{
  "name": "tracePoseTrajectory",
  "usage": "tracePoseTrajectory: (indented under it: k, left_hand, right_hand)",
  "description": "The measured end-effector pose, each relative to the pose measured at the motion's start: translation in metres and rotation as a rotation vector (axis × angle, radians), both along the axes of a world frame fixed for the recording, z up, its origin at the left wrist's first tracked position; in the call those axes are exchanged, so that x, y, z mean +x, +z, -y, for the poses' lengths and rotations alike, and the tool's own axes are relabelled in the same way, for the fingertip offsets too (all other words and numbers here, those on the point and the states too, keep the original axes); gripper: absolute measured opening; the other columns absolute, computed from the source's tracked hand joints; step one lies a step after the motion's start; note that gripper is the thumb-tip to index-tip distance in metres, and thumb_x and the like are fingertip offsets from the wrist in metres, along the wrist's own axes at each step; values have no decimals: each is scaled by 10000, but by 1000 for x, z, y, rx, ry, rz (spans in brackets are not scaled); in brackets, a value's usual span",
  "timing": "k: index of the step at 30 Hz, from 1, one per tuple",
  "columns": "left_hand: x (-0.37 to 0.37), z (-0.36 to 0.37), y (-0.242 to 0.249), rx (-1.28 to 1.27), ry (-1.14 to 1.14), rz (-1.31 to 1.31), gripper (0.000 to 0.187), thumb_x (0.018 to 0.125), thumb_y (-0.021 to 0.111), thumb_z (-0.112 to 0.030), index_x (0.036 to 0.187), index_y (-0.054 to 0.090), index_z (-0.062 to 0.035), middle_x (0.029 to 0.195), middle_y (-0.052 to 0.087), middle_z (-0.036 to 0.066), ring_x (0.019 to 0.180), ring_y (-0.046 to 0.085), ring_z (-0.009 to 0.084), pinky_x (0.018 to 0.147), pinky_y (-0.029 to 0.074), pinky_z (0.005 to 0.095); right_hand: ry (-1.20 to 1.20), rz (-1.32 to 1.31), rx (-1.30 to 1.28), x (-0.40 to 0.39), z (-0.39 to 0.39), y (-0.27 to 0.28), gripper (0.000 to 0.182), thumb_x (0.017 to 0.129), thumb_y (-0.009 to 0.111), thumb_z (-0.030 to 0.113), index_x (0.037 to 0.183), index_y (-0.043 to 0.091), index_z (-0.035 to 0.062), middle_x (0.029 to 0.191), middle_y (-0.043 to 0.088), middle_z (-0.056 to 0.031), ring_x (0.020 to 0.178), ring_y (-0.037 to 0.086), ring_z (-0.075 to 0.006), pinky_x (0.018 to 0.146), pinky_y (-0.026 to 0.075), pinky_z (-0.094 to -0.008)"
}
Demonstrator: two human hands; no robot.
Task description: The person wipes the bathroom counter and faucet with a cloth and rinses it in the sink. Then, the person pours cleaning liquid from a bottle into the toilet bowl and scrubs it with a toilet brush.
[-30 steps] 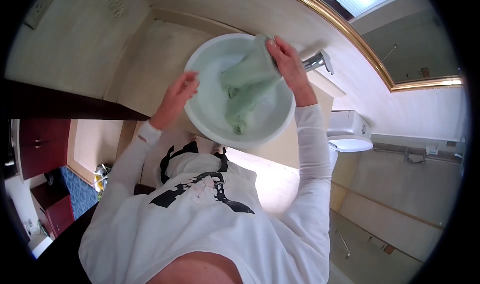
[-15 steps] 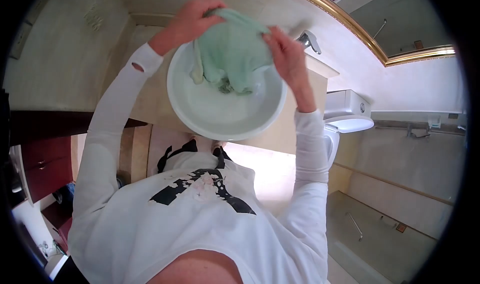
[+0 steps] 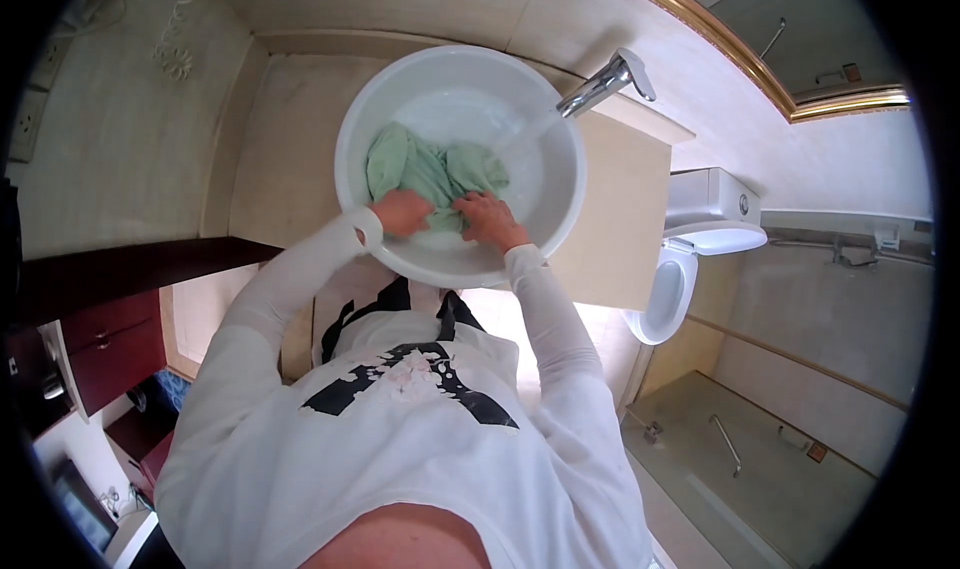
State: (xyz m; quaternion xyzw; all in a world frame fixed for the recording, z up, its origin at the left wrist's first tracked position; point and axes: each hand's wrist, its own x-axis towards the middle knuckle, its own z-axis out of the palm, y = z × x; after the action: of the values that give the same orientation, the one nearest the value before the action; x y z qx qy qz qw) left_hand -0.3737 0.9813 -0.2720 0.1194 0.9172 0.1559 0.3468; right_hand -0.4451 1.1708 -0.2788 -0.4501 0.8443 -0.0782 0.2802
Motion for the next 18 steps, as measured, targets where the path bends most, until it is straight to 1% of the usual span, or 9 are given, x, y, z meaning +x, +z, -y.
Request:
tracePoseTrajectory:
  k: [2,4,6,7,8,10,12,16,18]
  left_hand:
    - [-16,24,-1,418,262,-204,448,793,578,-255,1150,506,5,1125,547,198,1036,537,288,888,413,370]
    - [-31,40,70,681,446,-209,526,815,579,-285,1201,452,48,1174,525,186,1057,526,235,905,395,322]
    - [-41,54,123,856,494,-155,530,828,581,-294,1221,440,32,1170,527,141,1064,503,173,906,388,292]
    - [-46,63,140,852,502,-163,530,828,581,-294,1221,440,32,1170,527,141,1064,503,173,906,388,292]
    - [-52,75,154,823,449,-217,499,835,575,-285,1209,451,22,1135,537,118,1042,502,162,891,393,281]
    - [-49,91,162,786,389,-273,468,842,569,-276,1196,461,11,1100,548,95,1020,501,150,876,397,270]
    - [-44,104,162,657,718,-546,361,863,542,-269,1117,505,-15,1000,558,35,928,502,111,809,415,257]
    - [-45,120,174,854,698,-437,302,870,533,-276,1051,525,-34,935,542,-9,863,490,79,760,417,238]
    - [-45,121,177,921,673,-439,285,876,523,-272,1052,530,-48,939,544,-17,853,489,59,752,418,225]
  right_hand:
    - [-89,108,-30,-3,-2,18,556,584,742,191,1099,546,119,1103,544,-105,1031,514,-283,859,427,-401]
    - [-170,213,-66,-9,0,18,539,595,735,176,1094,547,104,1082,553,-109,1029,518,-286,859,424,-397]
    - [-392,346,-434,-16,3,0,518,619,717,168,1101,544,86,1078,558,-124,1010,524,-298,841,420,-393]
    - [-464,324,-393,-19,8,4,469,704,689,208,1125,533,73,1038,587,-92,961,550,-235,818,422,-337]
    - [-455,324,-401,-26,9,8,469,704,689,208,1125,533,73,1038,587,-92,961,550,-235,818,422,-337]
    - [-618,678,-655,-48,0,19,421,796,632,256,1139,521,39,1000,583,-42,916,523,-128,794,413,-260]
    - [-717,602,-912,-71,-8,47,368,855,573,256,1123,522,9,942,568,-5,865,483,-65,758,407,-218]
    - [-614,428,-929,-92,-16,165,288,866,564,239,1048,568,15,808,558,38,736,479,-52,662,410,-210]
    - [-602,333,-883,-102,-21,203,260,867,567,245,1001,588,22,794,559,46,730,475,-30,636,397,-184]
